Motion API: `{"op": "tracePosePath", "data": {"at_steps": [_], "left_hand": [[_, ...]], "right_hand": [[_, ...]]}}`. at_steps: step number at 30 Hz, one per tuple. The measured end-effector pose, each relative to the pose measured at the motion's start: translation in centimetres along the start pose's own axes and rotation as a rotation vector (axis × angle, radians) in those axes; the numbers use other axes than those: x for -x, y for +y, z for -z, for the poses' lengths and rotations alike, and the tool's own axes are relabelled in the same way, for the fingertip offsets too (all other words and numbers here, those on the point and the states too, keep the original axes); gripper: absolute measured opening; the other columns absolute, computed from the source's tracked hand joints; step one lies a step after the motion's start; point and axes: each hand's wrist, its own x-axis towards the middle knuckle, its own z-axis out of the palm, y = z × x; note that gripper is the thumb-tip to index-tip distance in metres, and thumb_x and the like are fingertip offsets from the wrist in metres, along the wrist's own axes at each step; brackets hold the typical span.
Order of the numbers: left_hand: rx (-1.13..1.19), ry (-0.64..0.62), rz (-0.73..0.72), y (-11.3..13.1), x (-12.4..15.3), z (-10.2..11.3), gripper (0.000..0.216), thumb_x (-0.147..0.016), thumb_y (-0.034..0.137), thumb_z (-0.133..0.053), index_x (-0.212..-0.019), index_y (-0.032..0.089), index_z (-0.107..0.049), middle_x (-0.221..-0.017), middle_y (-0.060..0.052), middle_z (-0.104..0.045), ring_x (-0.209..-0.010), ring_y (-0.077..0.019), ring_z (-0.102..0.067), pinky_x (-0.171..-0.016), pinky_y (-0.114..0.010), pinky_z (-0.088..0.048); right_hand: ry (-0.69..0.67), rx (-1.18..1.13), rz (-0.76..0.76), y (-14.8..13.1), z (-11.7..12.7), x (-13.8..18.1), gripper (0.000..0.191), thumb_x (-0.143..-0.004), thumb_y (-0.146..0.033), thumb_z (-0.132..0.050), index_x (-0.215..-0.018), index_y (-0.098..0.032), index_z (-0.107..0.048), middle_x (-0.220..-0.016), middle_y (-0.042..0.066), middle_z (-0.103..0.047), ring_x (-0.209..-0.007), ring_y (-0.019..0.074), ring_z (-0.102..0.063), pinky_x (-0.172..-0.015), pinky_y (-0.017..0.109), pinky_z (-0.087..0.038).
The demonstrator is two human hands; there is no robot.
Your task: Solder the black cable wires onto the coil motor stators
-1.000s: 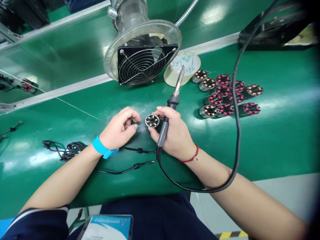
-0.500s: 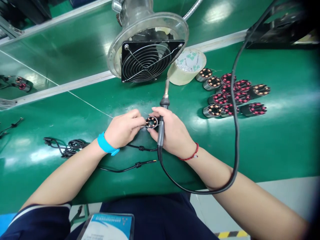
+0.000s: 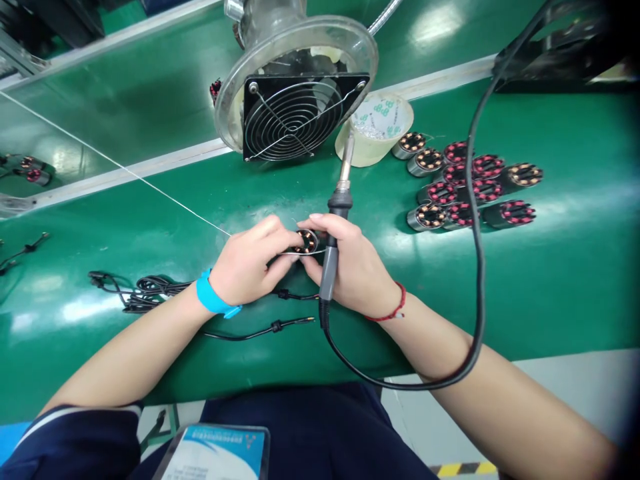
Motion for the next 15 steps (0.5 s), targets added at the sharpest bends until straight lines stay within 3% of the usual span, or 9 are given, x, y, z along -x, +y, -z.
{"op": "tracePosePath", "data": {"at_steps": [6, 10, 15], "left_hand": [[-0.17, -0.12, -0.004, -0.27, 0.31, -0.36, 0.034, -0.098, 0.027, -0.039, -0.116, 0.019, -0.066, -0.082, -0.004, -0.062, -0.073, -0.0132, -0.06, -0.063, -0.025, -0.048], [-0.252, -0.148, -0.105, -0.74, 0.42, -0.54, 0.036, -0.099, 0.03, -0.036, -0.112, 0.019, -0.069, -0.084, -0.005, -0.067, -0.074, -0.0144, -0.063, -0.06, -0.026, -0.047], [-0.279, -0.127, -0.149, -0.74, 0.45, -0.5, 0.032, -0.099, 0.029, -0.04, -0.105, 0.019, -0.069, -0.093, -0.004, -0.071, -0.079, -0.014, -0.065, -0.063, -0.026, -0.048]], "right_hand": [[-0.021, 0.059, 0.014, -0.04, 0.1, 0.03, 0.055, -0.086, -0.019, -0.055, -0.135, -0.027, -0.03, -0.117, 0.009, -0.066, -0.103, 0.0263, -0.065, -0.084, 0.047, -0.055], [-0.106, 0.068, 0.038, 0.01, 0.29, 0.1, 0.045, -0.089, -0.022, -0.051, -0.131, -0.026, -0.036, -0.111, 0.008, -0.068, -0.099, 0.0253, -0.065, -0.083, 0.045, -0.054], [-0.155, 0.071, 0.096, -0.01, 0.43, -0.01, 0.046, -0.089, -0.017, -0.048, -0.132, -0.027, -0.035, -0.12, 0.007, -0.067, -0.1, 0.0237, -0.065, -0.083, 0.043, -0.053]]}}
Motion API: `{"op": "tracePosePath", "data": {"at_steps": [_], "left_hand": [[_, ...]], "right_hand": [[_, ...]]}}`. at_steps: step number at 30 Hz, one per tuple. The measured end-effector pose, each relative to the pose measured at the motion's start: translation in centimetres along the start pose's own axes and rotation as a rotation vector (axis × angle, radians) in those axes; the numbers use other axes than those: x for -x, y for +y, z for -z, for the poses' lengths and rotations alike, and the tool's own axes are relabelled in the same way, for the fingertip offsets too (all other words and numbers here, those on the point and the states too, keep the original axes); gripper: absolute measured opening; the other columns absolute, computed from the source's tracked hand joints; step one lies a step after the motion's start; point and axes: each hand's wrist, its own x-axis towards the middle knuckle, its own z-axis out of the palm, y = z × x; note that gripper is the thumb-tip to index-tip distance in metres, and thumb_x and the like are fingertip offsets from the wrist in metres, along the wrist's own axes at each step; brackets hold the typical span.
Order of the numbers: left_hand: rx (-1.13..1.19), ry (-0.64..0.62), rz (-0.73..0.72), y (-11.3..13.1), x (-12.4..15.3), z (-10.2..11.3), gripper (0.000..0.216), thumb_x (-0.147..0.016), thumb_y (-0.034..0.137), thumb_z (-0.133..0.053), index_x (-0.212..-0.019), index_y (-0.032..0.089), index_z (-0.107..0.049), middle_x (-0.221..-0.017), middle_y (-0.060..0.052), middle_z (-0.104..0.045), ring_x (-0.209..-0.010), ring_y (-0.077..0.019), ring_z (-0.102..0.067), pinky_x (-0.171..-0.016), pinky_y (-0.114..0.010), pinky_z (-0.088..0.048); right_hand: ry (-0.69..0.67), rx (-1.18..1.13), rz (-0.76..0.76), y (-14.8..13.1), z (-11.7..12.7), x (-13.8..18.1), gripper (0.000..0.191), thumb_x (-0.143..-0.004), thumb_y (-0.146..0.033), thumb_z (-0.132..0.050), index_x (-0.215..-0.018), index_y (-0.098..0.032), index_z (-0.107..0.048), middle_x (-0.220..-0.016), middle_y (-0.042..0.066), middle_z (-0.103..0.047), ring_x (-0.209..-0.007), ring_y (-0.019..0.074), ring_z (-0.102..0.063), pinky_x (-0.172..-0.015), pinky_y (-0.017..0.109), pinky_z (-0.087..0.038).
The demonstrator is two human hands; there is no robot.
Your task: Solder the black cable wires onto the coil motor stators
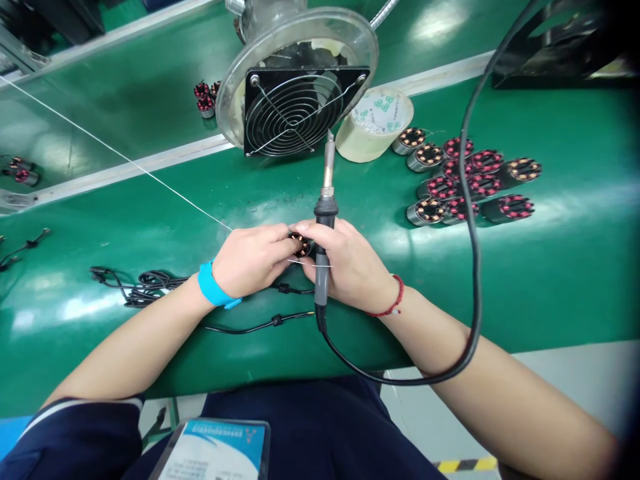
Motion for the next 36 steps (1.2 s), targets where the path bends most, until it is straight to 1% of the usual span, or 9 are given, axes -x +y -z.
{"op": "tracePosePath", "data": {"at_steps": [3, 5, 10, 14, 18, 23, 27, 31, 36], "left_hand": [[-0.032, 0.065, -0.009, 0.18, -0.05, 0.04, 0.027, -0.098, 0.027, -0.043, -0.094, 0.018, -0.069, -0.082, -0.002, -0.068, -0.072, -0.0126, -0.063, -0.057, -0.025, -0.044], [-0.042, 0.074, 0.002, 0.29, -0.09, -0.01, 0.027, -0.099, 0.027, -0.043, -0.092, 0.019, -0.067, -0.079, -0.002, -0.066, -0.071, -0.0125, -0.061, -0.056, -0.026, -0.042], [0.051, 0.054, 0.133, 0.29, -0.19, -0.1, 0.018, -0.096, 0.024, -0.044, -0.085, 0.018, -0.058, -0.078, -0.001, -0.061, -0.068, -0.0122, -0.055, -0.057, -0.025, -0.04], [0.181, 0.112, 0.2, 0.03, -0.26, 0.11, 0.004, -0.09, 0.018, -0.051, -0.091, 0.018, -0.055, -0.079, 0.0, -0.058, -0.068, -0.0111, -0.053, -0.059, -0.023, -0.042], [0.156, 0.075, 0.147, -0.28, -0.16, -0.01, 0.016, -0.093, 0.018, -0.046, -0.102, 0.019, -0.059, -0.086, -0.003, -0.06, -0.079, -0.0134, -0.058, -0.067, -0.024, -0.047], [0.085, 0.133, 0.119, -0.53, -0.14, -0.41, 0.017, -0.095, 0.019, -0.043, -0.096, 0.018, -0.061, -0.085, -0.004, -0.06, -0.078, -0.0143, -0.058, -0.064, -0.025, -0.047], [0.152, 0.166, 0.148, -0.61, -0.36, -0.27, 0.011, -0.093, 0.021, -0.049, -0.089, 0.017, -0.058, -0.081, -0.003, -0.059, -0.074, -0.0141, -0.056, -0.065, -0.025, -0.046], [0.216, 0.166, 0.168, -0.62, -0.47, -0.12, 0.01, -0.091, 0.02, -0.05, -0.085, 0.017, -0.058, -0.079, -0.002, -0.058, -0.074, -0.0135, -0.056, -0.065, -0.025, -0.046], [0.238, 0.229, 0.098, -0.47, -0.47, -0.09, 0.013, -0.09, 0.016, -0.051, -0.083, 0.018, -0.062, -0.08, -0.002, -0.058, -0.074, -0.0124, -0.057, -0.066, -0.023, -0.047]], "right_hand": [[-0.007, 0.026, -0.015, 0.02, -0.07, -0.03, 0.043, -0.089, -0.019, -0.049, -0.13, -0.023, -0.038, -0.112, 0.009, -0.069, -0.095, 0.0239, -0.065, -0.078, 0.041, -0.053], [0.0, 0.045, -0.017, 0.02, -0.18, -0.02, 0.043, -0.089, -0.02, -0.051, -0.129, -0.02, -0.039, -0.106, 0.01, -0.069, -0.091, 0.0242, -0.065, -0.075, 0.04, -0.053], [0.089, 0.096, -0.045, -0.09, -0.31, -0.08, 0.044, -0.089, -0.023, -0.053, -0.13, -0.021, -0.037, -0.105, 0.01, -0.069, -0.091, 0.0255, -0.065, -0.075, 0.041, -0.053], [0.122, 0.1, -0.054, -0.2, -0.19, -0.18, 0.045, -0.09, -0.024, -0.054, -0.131, -0.024, -0.035, -0.105, 0.008, -0.069, -0.091, 0.0249, -0.065, -0.075, 0.041, -0.052], [0.124, 0.126, -0.035, -0.23, -0.21, -0.2, 0.043, -0.091, -0.024, -0.052, -0.131, -0.023, -0.035, -0.107, 0.009, -0.069, -0.091, 0.0248, -0.065, -0.074, 0.04, -0.052], [0.13, 0.154, -0.028, -0.2, -0.33, -0.23, 0.041, -0.09, -0.024, -0.052, -0.129, -0.021, -0.038, -0.104, 0.009, -0.07, -0.087, 0.0248, -0.065, -0.071, 0.039, -0.051], [0.148, 0.134, -0.022, -0.23, -0.27, -0.23, 0.043, -0.09, -0.024, -0.053, -0.13, -0.022, -0.037, -0.107, 0.01, -0.071, -0.091, 0.0254, -0.065, -0.074, 0.04, -0.052], [0.118, 0.133, -0.037, -0.31, -0.23, -0.2, 0.041, -0.091, -0.024, -0.053, -0.129, -0.022, -0.038, -0.108, 0.009, -0.07, -0.091, 0.0254, -0.065, -0.074, 0.041, -0.052], [0.17, 0.139, -0.052, -0.35, -0.42, -0.27, 0.046, -0.09, -0.025, -0.054, -0.132, -0.023, -0.035, -0.108, 0.01, -0.069, -0.09, 0.0261, -0.066, -0.074, 0.042, -0.053]]}}
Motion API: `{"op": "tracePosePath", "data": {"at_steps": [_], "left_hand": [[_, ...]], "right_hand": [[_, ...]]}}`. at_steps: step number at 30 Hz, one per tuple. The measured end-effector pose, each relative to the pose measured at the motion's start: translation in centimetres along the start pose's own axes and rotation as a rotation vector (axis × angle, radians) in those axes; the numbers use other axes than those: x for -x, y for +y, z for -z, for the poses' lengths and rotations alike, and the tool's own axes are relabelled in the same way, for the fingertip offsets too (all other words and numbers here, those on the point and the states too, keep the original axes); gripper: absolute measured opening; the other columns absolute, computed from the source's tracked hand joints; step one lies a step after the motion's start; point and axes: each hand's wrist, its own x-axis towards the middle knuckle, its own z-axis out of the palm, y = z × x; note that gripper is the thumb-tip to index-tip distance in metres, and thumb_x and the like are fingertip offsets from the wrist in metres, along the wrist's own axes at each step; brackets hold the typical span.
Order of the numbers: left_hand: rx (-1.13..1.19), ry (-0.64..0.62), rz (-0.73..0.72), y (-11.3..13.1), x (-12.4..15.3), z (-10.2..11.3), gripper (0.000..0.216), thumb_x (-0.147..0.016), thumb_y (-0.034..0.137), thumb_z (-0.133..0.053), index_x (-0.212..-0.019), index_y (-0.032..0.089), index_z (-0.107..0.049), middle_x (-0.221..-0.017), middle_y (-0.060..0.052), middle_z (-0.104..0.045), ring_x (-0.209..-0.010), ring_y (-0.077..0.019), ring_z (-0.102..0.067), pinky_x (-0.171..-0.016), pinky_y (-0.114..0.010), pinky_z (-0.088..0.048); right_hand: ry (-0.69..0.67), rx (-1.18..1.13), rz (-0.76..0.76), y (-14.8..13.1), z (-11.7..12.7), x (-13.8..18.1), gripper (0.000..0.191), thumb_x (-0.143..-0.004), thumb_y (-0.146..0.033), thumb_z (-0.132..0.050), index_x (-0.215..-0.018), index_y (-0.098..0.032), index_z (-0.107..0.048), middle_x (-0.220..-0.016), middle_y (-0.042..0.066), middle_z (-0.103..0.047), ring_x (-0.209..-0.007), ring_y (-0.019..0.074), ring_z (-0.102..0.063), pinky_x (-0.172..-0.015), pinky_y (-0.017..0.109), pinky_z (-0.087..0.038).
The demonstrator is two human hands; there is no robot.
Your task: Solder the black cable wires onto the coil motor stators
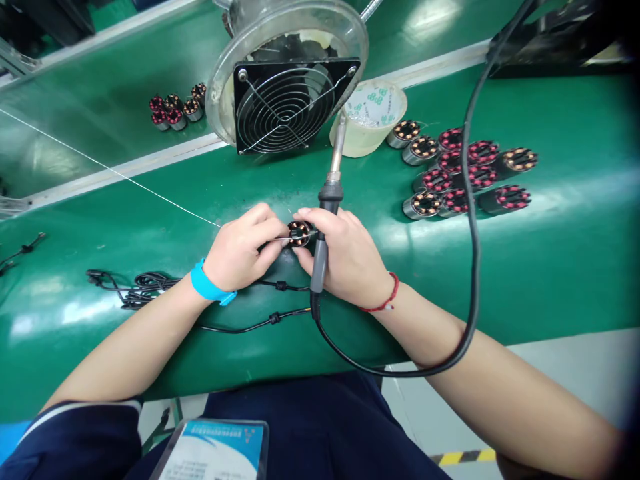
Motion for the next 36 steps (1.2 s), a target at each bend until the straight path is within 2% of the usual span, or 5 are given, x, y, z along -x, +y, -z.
{"op": "tracePosePath", "data": {"at_steps": [6, 16, 26, 32, 36], "left_hand": [[0.112, -0.06, 0.08, 0.0, -0.1, 0.0, 0.013, -0.089, 0.015, -0.053, -0.082, 0.017, -0.064, -0.081, -0.002, -0.059, -0.076, -0.0119, -0.056, -0.07, -0.024, -0.046], [0.419, -0.205, 0.589, -0.2, -0.9, 0.4, 0.03, -0.086, 0.041, -0.053, -0.076, 0.014, -0.064, -0.072, -0.001, -0.057, -0.064, -0.0109, -0.048, -0.061, -0.025, -0.038], [0.464, -0.344, 0.446, -0.7, -0.6, 0.0, 0.018, -0.083, 0.023, -0.056, -0.071, 0.014, -0.067, -0.074, -0.001, -0.058, -0.071, -0.0115, -0.054, -0.071, -0.026, -0.042], [0.537, -0.116, 0.722, -1.6, -0.9, -0.1, 0.016, -0.08, 0.029, -0.061, -0.075, 0.014, -0.063, -0.071, 0.0, -0.06, -0.065, -0.01, -0.05, -0.065, -0.024, -0.04], [0.482, -0.095, 0.667, -1.5, -1.0, 0.0, 0.021, -0.084, 0.032, -0.054, -0.08, 0.014, -0.064, -0.072, 0.0, -0.06, -0.067, -0.0112, -0.051, -0.065, -0.025, -0.041]], "right_hand": [[0.062, -0.161, -0.146, 0.3, -0.4, 0.1, 0.056, -0.087, -0.028, -0.06, -0.134, -0.022, -0.032, -0.109, 0.01, -0.067, -0.095, 0.0244, -0.068, -0.078, 0.041, -0.057], [-0.016, -0.142, -0.204, 0.2, -0.6, 0.1, 0.055, -0.084, -0.029, -0.06, -0.132, -0.024, -0.033, -0.106, 0.007, -0.068, -0.095, 0.0243, -0.068, -0.08, 0.041, -0.057], [-0.126, -0.094, -0.215, 0.2, -0.9, 0.2, 0.049, -0.085, -0.028, -0.058, -0.13, -0.02, -0.041, -0.106, 0.01, -0.068, -0.092, 0.0273, -0.062, -0.081, 0.044, -0.051], [-0.147, -0.131, -0.225, 0.2, -0.8, 0.2, 0.052, -0.082, -0.026, -0.058, -0.131, -0.019, -0.041, -0.11, 0.01, -0.068, -0.095, 0.0283, -0.061, -0.085, 0.046, -0.049], [-0.18, -0.139, -0.241, 0.2, -0.7, 0.1, 0.055, -0.08, -0.024, -0.058, -0.132, -0.021, -0.041, -0.11, 0.01, -0.068, -0.097, 0.0288, -0.061, -0.087, 0.047, -0.049]]}}
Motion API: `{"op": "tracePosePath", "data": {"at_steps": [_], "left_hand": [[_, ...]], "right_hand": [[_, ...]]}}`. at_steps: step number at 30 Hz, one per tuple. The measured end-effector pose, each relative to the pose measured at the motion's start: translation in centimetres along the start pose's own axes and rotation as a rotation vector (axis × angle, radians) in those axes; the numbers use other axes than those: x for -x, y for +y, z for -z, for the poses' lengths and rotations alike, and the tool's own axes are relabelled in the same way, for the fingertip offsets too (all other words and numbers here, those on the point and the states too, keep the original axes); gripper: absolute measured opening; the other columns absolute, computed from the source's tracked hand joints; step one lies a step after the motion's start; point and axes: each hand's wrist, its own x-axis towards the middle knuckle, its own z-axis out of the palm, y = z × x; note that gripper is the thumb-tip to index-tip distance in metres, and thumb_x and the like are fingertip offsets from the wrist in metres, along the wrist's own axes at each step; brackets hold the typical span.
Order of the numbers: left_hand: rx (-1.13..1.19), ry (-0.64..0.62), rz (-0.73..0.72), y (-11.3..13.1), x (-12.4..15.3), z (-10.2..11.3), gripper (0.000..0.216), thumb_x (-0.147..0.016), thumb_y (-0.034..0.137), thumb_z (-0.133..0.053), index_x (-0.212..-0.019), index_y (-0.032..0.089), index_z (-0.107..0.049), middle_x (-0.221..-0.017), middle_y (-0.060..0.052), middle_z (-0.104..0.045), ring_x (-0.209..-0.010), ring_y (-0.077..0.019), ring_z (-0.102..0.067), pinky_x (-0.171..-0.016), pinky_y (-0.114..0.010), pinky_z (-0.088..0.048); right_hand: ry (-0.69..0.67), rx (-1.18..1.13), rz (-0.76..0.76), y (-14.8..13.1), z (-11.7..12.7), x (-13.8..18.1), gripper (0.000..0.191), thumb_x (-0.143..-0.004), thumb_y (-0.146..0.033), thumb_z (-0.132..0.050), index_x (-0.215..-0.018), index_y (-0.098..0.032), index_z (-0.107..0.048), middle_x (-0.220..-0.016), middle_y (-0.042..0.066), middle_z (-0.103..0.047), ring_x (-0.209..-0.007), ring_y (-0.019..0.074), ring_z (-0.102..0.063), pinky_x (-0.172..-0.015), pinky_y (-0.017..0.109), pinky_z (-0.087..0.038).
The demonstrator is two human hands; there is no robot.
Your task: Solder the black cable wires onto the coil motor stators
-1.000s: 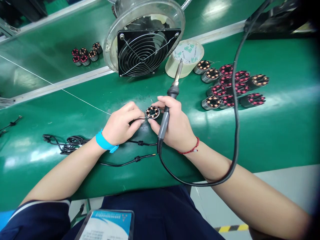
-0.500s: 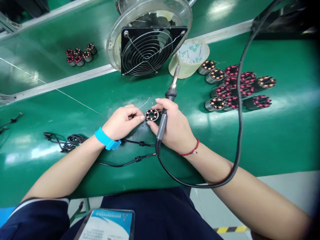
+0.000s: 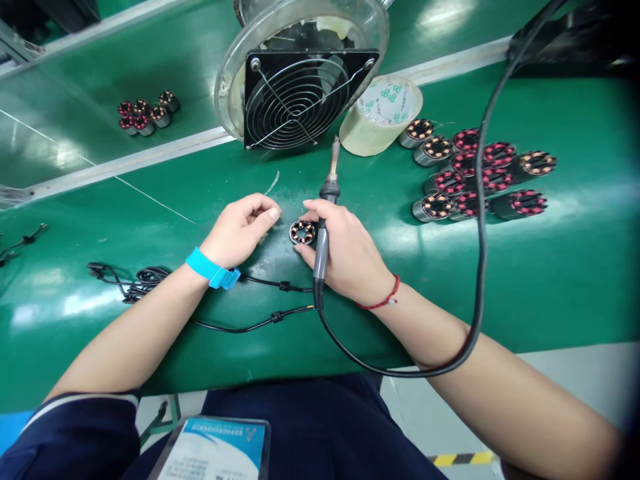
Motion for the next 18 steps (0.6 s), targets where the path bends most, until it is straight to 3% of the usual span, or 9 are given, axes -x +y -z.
{"op": "tracePosePath", "data": {"at_steps": [3, 7, 11, 15, 18], "left_hand": [[-0.138, -0.128, -0.086, 0.3, 0.18, -0.11, 0.023, -0.085, 0.031, -0.053, -0.074, 0.014, -0.065, -0.073, -0.001, -0.06, -0.07, -0.0123, -0.053, -0.069, -0.027, -0.041], [-0.166, -0.21, -0.079, 0.4, 0.2, -0.13, 0.024, -0.087, 0.03, -0.051, -0.074, 0.014, -0.064, -0.076, -0.002, -0.063, -0.073, -0.0132, -0.056, -0.072, -0.028, -0.043], [-0.094, -0.1, -0.033, 0.12, -0.04, -0.16, 0.024, -0.089, 0.031, -0.05, -0.077, 0.014, -0.062, -0.075, -0.002, -0.063, -0.071, -0.0124, -0.055, -0.07, -0.026, -0.042], [-0.025, -0.012, -0.075, -0.24, -0.22, -0.3, 0.022, -0.089, 0.032, -0.05, -0.093, 0.015, -0.063, -0.08, -0.001, -0.063, -0.072, -0.0115, -0.054, -0.068, -0.024, -0.043], [-0.101, -0.049, -0.151, -0.29, -0.19, -0.29, 0.021, -0.088, 0.03, -0.049, -0.08, 0.015, -0.062, -0.077, -0.001, -0.061, -0.073, -0.012, -0.054, -0.071, -0.026, -0.042]], "right_hand": [[-0.003, -0.006, -0.003, -0.15, 0.07, -0.06, 0.056, -0.08, -0.024, -0.058, -0.133, -0.022, -0.04, -0.111, 0.01, -0.068, -0.098, 0.0285, -0.061, -0.087, 0.047, -0.05], [0.015, -0.003, -0.001, -0.37, 0.09, -0.08, 0.057, -0.079, -0.023, -0.059, -0.133, -0.021, -0.04, -0.11, 0.009, -0.069, -0.096, 0.0277, -0.062, -0.087, 0.047, -0.051], [-0.027, -0.007, 0.03, -0.52, 0.08, -0.03, 0.053, -0.082, -0.021, -0.058, -0.132, -0.021, -0.04, -0.111, 0.01, -0.07, -0.095, 0.0269, -0.064, -0.082, 0.044, -0.052], [-0.035, -0.02, 0.122, -0.51, 0.1, 0.04, 0.051, -0.084, -0.018, -0.055, -0.133, -0.022, -0.038, -0.114, 0.009, -0.07, -0.097, 0.0265, -0.065, -0.081, 0.044, -0.052], [-0.035, -0.014, 0.149, -0.43, 0.13, 0.11, 0.049, -0.086, -0.019, -0.053, -0.133, -0.023, -0.038, -0.116, 0.01, -0.069, -0.097, 0.0268, -0.065, -0.081, 0.045, -0.052]]}}
